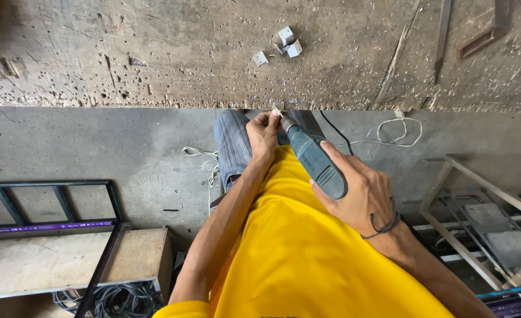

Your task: Drilling holes into metal brackets using a power drill on a workbench

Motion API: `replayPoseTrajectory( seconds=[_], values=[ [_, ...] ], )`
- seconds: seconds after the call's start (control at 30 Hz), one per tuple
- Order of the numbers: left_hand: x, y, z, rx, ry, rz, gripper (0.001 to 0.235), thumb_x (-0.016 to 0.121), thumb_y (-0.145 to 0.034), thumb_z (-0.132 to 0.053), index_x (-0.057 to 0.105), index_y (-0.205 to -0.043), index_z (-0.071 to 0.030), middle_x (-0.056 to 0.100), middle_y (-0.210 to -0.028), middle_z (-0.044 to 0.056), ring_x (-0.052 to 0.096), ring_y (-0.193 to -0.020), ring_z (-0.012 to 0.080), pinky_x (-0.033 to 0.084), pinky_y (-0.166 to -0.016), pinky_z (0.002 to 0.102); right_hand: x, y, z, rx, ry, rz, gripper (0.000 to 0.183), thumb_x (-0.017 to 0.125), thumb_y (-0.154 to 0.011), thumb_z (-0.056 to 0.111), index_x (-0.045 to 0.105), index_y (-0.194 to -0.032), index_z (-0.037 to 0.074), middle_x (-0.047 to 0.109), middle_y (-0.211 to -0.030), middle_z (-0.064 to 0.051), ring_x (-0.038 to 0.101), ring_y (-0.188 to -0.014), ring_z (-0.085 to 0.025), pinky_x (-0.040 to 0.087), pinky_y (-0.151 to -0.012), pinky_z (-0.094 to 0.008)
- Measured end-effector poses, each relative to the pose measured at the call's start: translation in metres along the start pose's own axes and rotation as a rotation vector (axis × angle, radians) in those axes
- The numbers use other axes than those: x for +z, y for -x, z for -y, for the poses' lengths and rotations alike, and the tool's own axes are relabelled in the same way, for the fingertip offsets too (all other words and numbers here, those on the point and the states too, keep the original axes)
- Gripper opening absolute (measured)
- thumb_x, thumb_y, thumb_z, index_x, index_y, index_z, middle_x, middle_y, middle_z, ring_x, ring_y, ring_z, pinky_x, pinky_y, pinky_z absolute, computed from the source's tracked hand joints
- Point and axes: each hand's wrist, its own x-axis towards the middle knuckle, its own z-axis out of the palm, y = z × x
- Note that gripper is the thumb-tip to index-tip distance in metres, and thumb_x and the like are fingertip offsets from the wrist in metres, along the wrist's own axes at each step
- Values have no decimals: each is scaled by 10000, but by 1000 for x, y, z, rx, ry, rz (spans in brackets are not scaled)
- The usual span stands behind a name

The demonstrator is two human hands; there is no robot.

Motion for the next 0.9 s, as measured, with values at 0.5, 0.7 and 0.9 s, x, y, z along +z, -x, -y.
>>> replayPoseTrajectory(
  seconds=[0.5, 0.7, 0.9],
  values=[
    [1, -2, 1, -18, 3, -24, 256, 781, -943, -236, 773, -926, 19, 714, -734, 123, 643, -699, 129, 618, -660, 307, -4, -5, 6, 16, 30, 41, 774, 770, -733, 475, 599, -1465, 287, 736, -1021, -107, 745, -825, -365, 598, -702, -503],
    [1, -1, -3, -3, -69, -15, 211, 796, -920, -217, 765, -895, -10, 664, -687, 62, 602, -672, 103, 583, -612, 263, -4, -9, 18, 63, 94, 98, 782, 747, -738, 508, 574, -1477, 320, 731, -1000, -102, 740, -792, -390, 596, -688, -533],
    [3, -10, 7, -48, -324, -6, 338, 784, -904, -396, 776, -846, -64, 681, -636, 89, 611, -617, 167, 541, -601, 349, -13, -21, 37, 133, 195, 238, 817, 692, -738, 553, 505, -1514, 381, 717, -982, -108, 736, -759, -443, 593, -683, -581]
  ],
)
